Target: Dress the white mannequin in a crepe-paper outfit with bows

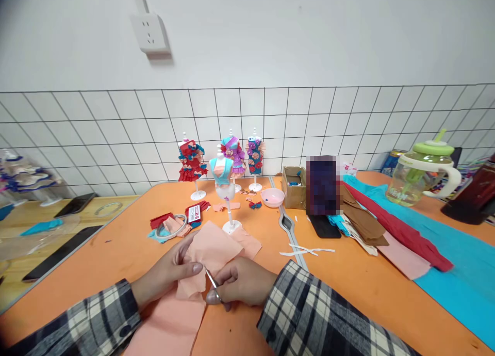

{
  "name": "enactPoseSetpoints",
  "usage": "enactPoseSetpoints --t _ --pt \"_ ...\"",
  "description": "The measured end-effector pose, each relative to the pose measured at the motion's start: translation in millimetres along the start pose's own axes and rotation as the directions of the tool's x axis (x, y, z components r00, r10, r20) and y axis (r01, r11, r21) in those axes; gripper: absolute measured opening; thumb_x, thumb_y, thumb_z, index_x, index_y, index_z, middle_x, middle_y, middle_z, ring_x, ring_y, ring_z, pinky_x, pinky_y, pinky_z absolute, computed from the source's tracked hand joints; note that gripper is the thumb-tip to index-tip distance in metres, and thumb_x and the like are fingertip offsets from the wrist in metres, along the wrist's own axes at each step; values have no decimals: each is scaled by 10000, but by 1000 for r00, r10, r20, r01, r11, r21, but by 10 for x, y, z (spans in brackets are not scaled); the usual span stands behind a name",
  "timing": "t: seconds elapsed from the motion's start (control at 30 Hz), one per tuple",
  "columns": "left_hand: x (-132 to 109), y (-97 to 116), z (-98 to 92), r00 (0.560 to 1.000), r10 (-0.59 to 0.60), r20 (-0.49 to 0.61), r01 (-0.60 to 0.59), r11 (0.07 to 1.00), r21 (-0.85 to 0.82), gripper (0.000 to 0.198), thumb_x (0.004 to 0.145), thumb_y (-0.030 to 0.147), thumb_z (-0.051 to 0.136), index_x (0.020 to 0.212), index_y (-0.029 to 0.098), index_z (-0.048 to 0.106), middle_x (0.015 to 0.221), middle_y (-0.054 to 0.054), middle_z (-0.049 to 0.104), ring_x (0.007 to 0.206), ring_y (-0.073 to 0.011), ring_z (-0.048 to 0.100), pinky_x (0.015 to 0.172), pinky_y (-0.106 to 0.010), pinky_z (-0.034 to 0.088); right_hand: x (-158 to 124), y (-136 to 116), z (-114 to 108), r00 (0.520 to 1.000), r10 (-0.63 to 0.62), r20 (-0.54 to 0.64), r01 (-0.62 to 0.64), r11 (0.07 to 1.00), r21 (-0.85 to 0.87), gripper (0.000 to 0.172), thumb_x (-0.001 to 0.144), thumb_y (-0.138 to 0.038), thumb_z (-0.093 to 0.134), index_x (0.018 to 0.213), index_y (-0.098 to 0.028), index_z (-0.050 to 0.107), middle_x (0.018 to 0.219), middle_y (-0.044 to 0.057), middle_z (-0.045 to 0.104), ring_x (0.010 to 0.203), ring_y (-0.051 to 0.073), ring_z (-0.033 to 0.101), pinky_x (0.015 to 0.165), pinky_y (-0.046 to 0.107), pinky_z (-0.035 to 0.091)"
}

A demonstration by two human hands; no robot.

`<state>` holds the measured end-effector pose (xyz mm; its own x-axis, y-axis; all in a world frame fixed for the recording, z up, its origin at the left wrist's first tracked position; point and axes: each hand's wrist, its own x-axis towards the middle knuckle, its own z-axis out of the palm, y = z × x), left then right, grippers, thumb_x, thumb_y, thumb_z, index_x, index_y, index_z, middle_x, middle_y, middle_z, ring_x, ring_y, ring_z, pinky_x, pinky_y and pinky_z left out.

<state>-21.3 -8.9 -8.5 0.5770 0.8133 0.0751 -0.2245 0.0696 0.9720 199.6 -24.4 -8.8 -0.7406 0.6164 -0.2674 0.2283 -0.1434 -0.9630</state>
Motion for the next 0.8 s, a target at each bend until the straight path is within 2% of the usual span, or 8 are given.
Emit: enactPoseSetpoints --t 0.2,0.37,0.57,0.67,0.8 --pt "-1 -21 -14 1000 1 17 -1 1000 12 770 724 240 806 1390 210 420 1314 -123 583 1199 -302 562 991 -378 439 23 18 21 1000 -29 -5 29 998 53 388 684 -478 777 790 -112 707 508 -63 536 404 26 389 374 155 242" --pt "-5 -28 -17 1000 7 19 -7 1000 21 780 719 263 814 1390 210 419 1310 -125 586 1189 -296 566 992 -383 434 50 74 16 999 -35 -31 37 998 56 394 634 -474 810 724 -107 699 496 -60 526 432 37 434 428 154 330" --pt "-13 29 21 999 -16 36 14 998 58 795 707 264 825 1386 210 414 1291 -126 600 1153 -287 589 956 -366 456 0 -38 3 1000 26 10 -26 1000 14 410 687 -481 773 846 -108 715 500 -75 533 349 15 335 336 170 199" --pt "-15 33 41 1000 -12 21 11 998 55 785 698 249 830 1373 207 432 1274 -119 611 1144 -280 593 960 -357 453 -6 -47 -1 999 32 -12 -32 999 22 409 658 -483 791 790 -106 703 487 -70 520 370 27 376 344 165 219" --pt "-18 52 39 999 -39 -23 38 999 -30 683 726 251 807 1329 198 491 1203 -116 653 1060 -265 639 866 -329 499 -4 -8 -12 997 56 -55 -55 998 10 410 643 -483 792 808 -119 701 505 -55 536 408 55 425 324 159 218"
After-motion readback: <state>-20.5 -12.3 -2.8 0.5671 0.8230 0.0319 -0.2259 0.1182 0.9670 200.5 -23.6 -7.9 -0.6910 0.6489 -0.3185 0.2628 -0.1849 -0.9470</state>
